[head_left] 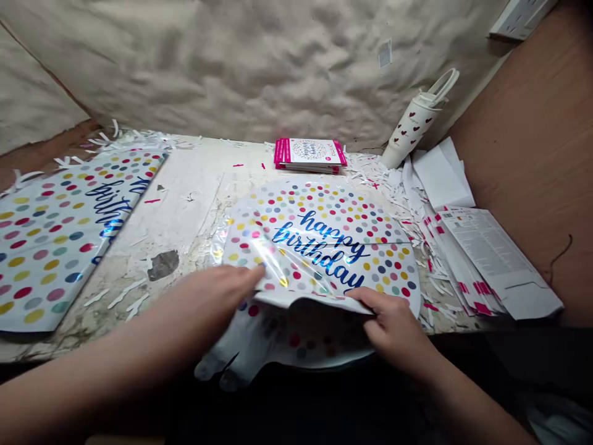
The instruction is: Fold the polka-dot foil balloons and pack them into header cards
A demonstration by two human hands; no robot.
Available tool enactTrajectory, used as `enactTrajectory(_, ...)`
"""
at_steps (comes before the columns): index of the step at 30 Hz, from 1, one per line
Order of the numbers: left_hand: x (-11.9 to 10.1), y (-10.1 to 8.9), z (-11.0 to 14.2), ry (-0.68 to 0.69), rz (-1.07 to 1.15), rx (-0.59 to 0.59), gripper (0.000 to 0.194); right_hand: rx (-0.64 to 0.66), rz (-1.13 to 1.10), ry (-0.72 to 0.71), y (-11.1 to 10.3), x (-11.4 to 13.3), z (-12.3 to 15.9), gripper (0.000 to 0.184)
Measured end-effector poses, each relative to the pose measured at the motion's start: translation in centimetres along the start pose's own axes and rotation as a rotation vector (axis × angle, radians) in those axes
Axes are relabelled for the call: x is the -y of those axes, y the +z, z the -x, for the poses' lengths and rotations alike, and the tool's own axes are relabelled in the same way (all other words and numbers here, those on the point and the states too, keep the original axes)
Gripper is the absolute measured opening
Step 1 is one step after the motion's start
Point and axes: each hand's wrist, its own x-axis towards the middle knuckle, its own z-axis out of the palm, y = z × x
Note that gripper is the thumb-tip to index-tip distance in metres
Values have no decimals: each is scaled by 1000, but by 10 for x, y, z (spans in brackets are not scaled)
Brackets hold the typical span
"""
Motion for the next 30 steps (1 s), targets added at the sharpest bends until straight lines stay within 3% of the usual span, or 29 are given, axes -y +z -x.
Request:
enactTrajectory(2, 26, 0, 12, 38, -110, -132, 53, -72, -44, -51, 2, -4, 10, 50)
enactTrajectory(4, 46, 12, 14, 138, -170, -165, 65, -100, 35, -193, 12, -7, 22, 54)
enactTrajectory(7, 61, 45, 11, 321, -154, -126, 39, -127, 281, -355, 31, -20, 36, 64)
enactTrajectory(9, 65, 63, 12, 346, -78, -119, 25, -198, 429, -261, 34, -40, 42, 68)
enactTrajectory(13, 65, 72, 18, 230, 135, -78, 30, -357, 590, 58, 9, -95, 42, 55)
enactTrajectory(15, 66, 65, 17, 160, 197, -20, 36, -301, 543, 48, -11, -116, 37, 49)
enactTrajectory(18, 78, 52, 12, 85, 211, 97, 47, -109, 299, -1, -42, -134, 23, 45)
enactTrajectory(20, 93, 46, 4, 52, 268, 184, 44, -3, 90, 71, -63, -139, 8, 38)
enactTrajectory(22, 109, 42, -10, -90, 392, 221, 38, 4, -48, 211, -83, -141, -16, 35)
enactTrajectory(25, 125, 37, -40, -483, 460, 129, 46, -154, -39, 401, -101, -143, -65, 44)
enactTrajectory(27, 123, 35, -58, -645, 388, 49, 49, -237, 28, 474, -103, -146, -97, 44)
enactTrajectory(28, 118, 36, -64, -666, 308, -25, 48, -256, 64, 501, -103, -148, -110, 42)
enactTrajectory(30, 101, 39, -68, -583, 102, -206, 47, -290, 150, 560, -102, -150, -129, 36)
